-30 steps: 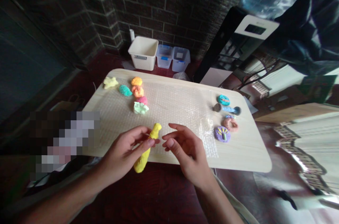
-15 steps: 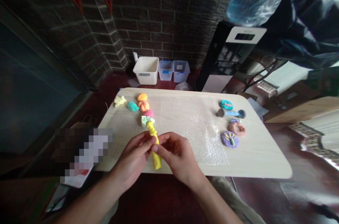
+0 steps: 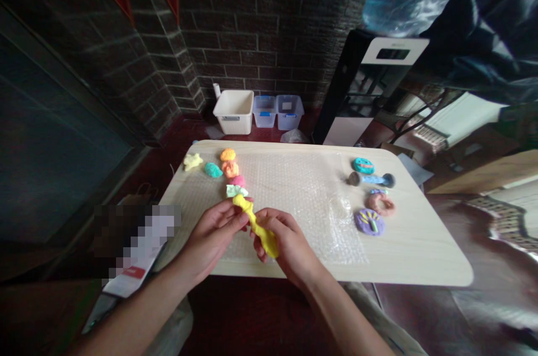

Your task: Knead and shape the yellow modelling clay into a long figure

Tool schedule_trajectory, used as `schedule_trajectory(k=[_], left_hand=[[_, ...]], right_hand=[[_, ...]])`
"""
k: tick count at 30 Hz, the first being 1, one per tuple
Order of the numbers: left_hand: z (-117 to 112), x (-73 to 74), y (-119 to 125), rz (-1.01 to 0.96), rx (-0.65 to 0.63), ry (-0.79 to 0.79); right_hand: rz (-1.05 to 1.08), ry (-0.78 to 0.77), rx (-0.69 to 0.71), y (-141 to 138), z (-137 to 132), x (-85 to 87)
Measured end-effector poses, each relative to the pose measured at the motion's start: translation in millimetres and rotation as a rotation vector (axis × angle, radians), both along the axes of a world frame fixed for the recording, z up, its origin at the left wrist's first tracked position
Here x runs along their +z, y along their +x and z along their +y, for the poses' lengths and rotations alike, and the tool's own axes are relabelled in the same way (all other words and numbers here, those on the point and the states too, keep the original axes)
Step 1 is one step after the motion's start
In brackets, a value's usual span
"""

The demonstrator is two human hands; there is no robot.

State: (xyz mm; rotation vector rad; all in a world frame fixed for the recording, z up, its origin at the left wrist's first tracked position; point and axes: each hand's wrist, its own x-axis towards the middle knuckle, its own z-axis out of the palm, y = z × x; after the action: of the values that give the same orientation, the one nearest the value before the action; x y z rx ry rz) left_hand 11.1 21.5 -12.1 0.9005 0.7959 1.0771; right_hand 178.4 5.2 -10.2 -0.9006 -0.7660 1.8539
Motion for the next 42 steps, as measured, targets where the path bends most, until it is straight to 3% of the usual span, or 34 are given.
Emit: schedule_trajectory(k=[4, 13, 21, 25, 29, 35, 42], left_hand=[[0, 4.1, 3, 0.048, 0.005, 0.035], [-8, 5.5, 12, 0.099, 0.001, 0.057], [-2, 3.8, 14, 0.036, 0.115, -0.054], [-4, 2.4, 15, 0.064, 0.044, -0.027], [-7, 5.1, 13, 0.213, 0.03, 0.092], [-8, 5.9, 2, 0.617, 0.023, 0.416], [-9, 0.1, -3, 0.733, -0.016, 0.471]], right_hand=[[-0.063, 0.054, 0.046, 6, -2, 6.2], [-0.362, 0.193, 0.011, 21, -11, 15.0], [-0.209, 0.196, -0.069, 25, -4, 9.7], [-0.274, 0.218, -0.086, 30, -2, 8.3], [-0.338, 0.245, -0.076, 32, -4, 8.4], [-0.456, 0.35, -0.08, 33, -5, 5.3], [-0.554, 0.427, -0.061, 39, -5, -0.1]])
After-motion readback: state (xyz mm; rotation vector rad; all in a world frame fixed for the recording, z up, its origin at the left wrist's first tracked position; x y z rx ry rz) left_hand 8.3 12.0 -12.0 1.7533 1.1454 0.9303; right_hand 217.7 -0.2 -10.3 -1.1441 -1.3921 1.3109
